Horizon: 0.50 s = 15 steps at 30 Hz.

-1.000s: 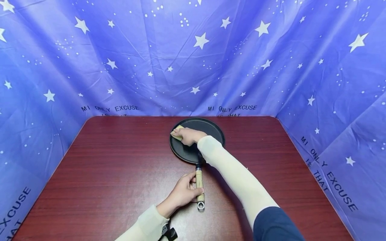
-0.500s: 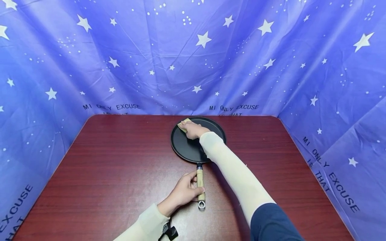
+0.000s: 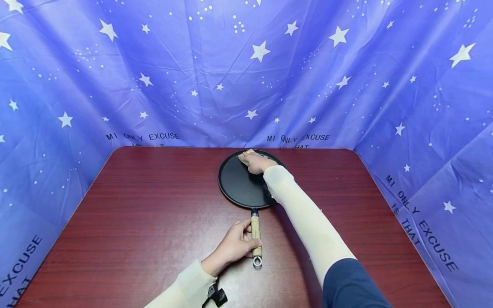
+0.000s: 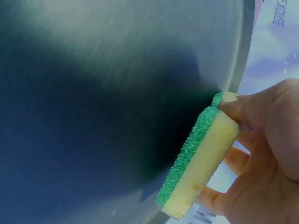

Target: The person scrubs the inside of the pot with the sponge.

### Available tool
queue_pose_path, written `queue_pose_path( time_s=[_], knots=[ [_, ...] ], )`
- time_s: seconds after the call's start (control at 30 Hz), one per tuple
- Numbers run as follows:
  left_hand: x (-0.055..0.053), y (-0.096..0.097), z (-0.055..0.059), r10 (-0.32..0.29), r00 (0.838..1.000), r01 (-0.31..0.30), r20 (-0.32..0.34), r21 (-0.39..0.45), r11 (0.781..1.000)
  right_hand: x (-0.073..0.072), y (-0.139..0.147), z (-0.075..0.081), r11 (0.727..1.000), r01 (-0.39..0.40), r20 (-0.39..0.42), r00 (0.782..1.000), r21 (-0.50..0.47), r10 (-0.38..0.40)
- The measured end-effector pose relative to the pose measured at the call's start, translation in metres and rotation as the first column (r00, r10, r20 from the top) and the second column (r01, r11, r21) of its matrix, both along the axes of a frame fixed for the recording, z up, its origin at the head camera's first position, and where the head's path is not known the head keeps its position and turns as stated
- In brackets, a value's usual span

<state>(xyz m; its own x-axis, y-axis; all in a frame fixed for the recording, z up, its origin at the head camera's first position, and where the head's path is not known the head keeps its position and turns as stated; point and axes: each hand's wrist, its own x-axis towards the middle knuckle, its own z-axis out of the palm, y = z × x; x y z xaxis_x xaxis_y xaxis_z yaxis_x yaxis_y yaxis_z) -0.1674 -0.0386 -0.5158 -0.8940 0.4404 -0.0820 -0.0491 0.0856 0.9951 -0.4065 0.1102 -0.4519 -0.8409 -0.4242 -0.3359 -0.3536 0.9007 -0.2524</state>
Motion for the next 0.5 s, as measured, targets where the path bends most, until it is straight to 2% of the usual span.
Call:
queue_pose_path(
  time_s=[0.23,0.5],
  knots=[
    [0.001,0.000,0.001,0.014,1.000,-0.014,0.011,0.007,1.000,0.000,0.023,0.006,1.000,0.021,0.022,1.000,0.000,-0.021],
    [0.002,-0.001,0.004,0.015,1.000,-0.015,0.012,0.006,1.000,0.011,0.054,0.016,1.000,0.004,0.043,0.999,0.031,-0.006]
  ],
)
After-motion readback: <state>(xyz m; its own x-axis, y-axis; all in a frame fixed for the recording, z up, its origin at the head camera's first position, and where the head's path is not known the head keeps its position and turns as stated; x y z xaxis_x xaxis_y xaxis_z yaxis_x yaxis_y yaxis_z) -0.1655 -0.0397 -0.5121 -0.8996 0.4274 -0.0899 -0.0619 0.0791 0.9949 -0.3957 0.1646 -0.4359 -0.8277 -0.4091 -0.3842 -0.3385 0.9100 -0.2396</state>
